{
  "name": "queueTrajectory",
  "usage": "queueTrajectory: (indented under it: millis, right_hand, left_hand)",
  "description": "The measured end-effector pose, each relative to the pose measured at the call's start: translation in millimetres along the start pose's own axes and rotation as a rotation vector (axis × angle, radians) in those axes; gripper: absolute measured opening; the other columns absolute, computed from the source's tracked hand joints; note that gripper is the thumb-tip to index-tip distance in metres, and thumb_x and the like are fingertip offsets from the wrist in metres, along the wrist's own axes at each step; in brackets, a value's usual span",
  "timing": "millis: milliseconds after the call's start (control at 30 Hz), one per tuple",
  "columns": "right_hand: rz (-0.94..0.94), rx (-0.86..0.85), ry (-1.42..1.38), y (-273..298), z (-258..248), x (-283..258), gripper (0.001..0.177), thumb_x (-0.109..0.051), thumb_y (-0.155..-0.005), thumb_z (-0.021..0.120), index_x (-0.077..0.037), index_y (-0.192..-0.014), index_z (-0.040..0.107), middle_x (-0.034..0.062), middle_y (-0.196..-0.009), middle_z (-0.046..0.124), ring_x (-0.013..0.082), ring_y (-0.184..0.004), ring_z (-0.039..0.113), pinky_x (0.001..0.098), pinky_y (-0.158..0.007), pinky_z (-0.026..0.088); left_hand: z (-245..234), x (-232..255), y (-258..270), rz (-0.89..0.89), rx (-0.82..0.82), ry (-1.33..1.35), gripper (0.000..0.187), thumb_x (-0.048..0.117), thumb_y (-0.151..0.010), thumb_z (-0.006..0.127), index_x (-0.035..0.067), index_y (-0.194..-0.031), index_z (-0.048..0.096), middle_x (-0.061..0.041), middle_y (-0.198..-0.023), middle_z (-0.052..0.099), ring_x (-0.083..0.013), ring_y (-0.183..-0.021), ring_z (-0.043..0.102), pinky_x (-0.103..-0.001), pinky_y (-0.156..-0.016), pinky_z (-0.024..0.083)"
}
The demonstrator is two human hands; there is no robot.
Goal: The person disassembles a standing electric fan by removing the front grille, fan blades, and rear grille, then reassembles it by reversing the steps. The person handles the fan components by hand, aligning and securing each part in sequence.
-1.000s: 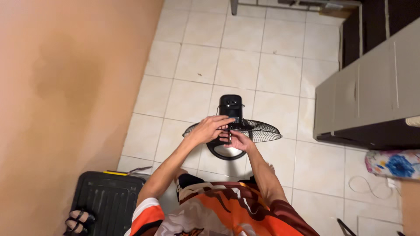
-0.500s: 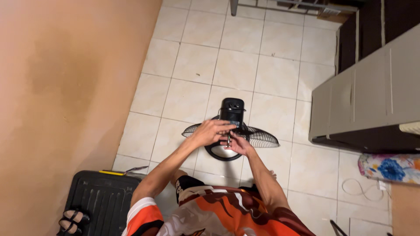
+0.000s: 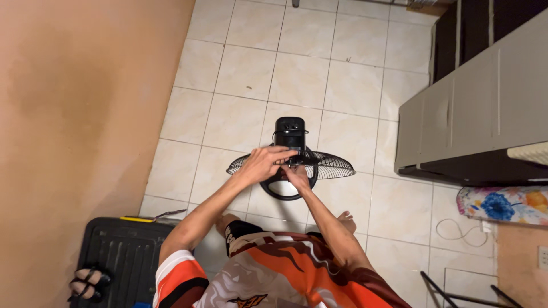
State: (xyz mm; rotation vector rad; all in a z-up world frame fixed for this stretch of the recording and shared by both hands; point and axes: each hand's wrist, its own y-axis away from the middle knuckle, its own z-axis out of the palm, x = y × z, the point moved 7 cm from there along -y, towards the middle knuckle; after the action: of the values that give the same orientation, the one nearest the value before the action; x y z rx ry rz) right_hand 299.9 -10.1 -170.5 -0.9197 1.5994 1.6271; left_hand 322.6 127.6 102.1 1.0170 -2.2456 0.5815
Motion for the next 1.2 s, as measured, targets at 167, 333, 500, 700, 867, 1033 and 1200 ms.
queueTrajectory:
  millis: [167, 333, 500, 700, 867, 1033, 1200]
  right_hand:
    - [0.222, -0.463, -0.694, 13, 4, 6, 0.060, -0.046, -0.095, 0.051, -0.002, -0.135, 0.054, 0.0193, -0.136, 0.063, 0.0312, -0.122, 0.065, 0.0469, -0.093, 0.056]
    - [0.226, -0.518, -0.828, 9, 8, 3, 0.067, -0.045, -0.098, 0.054, 0.006, -0.141, 0.051, 0.0232, -0.142, 0.058, 0.0349, -0.134, 0.055, 0.0518, -0.104, 0.049]
    - [0.255, -0.477, -0.610, 8, -5, 2, 0.059, -0.042, -0.095, 0.060, 0.000, -0.137, 0.055, 0.0183, -0.136, 0.064, 0.0284, -0.127, 0.062, 0.0492, -0.101, 0.052]
    - [0.086, 0.041, 0.186, 3, -24, 5, 0.045, -0.038, -0.094, 0.077, 0.005, -0.108, 0.071, 0.0123, -0.098, 0.075, 0.0245, -0.090, 0.073, 0.0414, -0.085, 0.055]
    - [0.027, -0.040, -0.439, 20, -6, 3, 0.040, -0.032, -0.094, 0.069, 0.001, -0.114, 0.061, 0.0180, -0.108, 0.070, 0.0303, -0.097, 0.068, 0.0458, -0.086, 0.054]
    - [0.147, -0.248, -1.263, 26, 18, 9, 0.037, -0.025, -0.096, 0.058, 0.004, -0.119, 0.054, 0.0276, -0.134, 0.057, 0.0384, -0.128, 0.057, 0.0489, -0.113, 0.045]
    - [0.117, -0.189, -1.455, 22, 40, 17, 0.041, -0.027, -0.093, 0.060, 0.001, -0.123, 0.054, 0.0240, -0.130, 0.059, 0.0365, -0.127, 0.058, 0.0465, -0.112, 0.046]
  left_hand:
    - [-3, -6, -7, 0.007, -0.039, -0.014, 0.062, 0.002, -0.074, 0.063, 0.026, -0.130, 0.072, -0.009, -0.127, 0.072, -0.0339, -0.098, 0.073, -0.044, -0.081, 0.061]
    - [1, -8, -10, -0.010, -0.022, 0.019, 0.050, 0.010, -0.084, 0.069, 0.028, -0.131, 0.071, -0.007, -0.126, 0.074, -0.0329, -0.099, 0.073, -0.044, -0.080, 0.060]
    - [0, -4, -8, -0.023, -0.015, -0.018, 0.057, 0.009, -0.078, 0.071, 0.027, -0.131, 0.069, -0.011, -0.127, 0.071, -0.0352, -0.098, 0.072, -0.047, -0.080, 0.059]
    - [3, -1, -5, -0.005, 0.009, -0.007, 0.057, 0.006, -0.081, 0.067, 0.028, -0.134, 0.069, -0.011, -0.129, 0.071, -0.0362, -0.104, 0.072, -0.046, -0.082, 0.060]
    - [5, 4, -9, -0.014, -0.047, -0.007, 0.060, 0.004, -0.078, 0.065, 0.028, -0.132, 0.069, -0.011, -0.131, 0.070, -0.0352, -0.097, 0.073, -0.045, -0.083, 0.061]
    - [1, 2, -8, -0.034, -0.018, 0.018, 0.047, 0.011, -0.085, 0.069, 0.026, -0.130, 0.071, -0.011, -0.127, 0.071, -0.0354, -0.098, 0.072, -0.046, -0.080, 0.059]
    - [0, 7, -2, 0.001, 0.024, 0.054, 0.050, 0.007, -0.083, 0.066, 0.023, -0.129, 0.072, -0.010, -0.126, 0.072, -0.0341, -0.099, 0.073, -0.045, -0.080, 0.060]
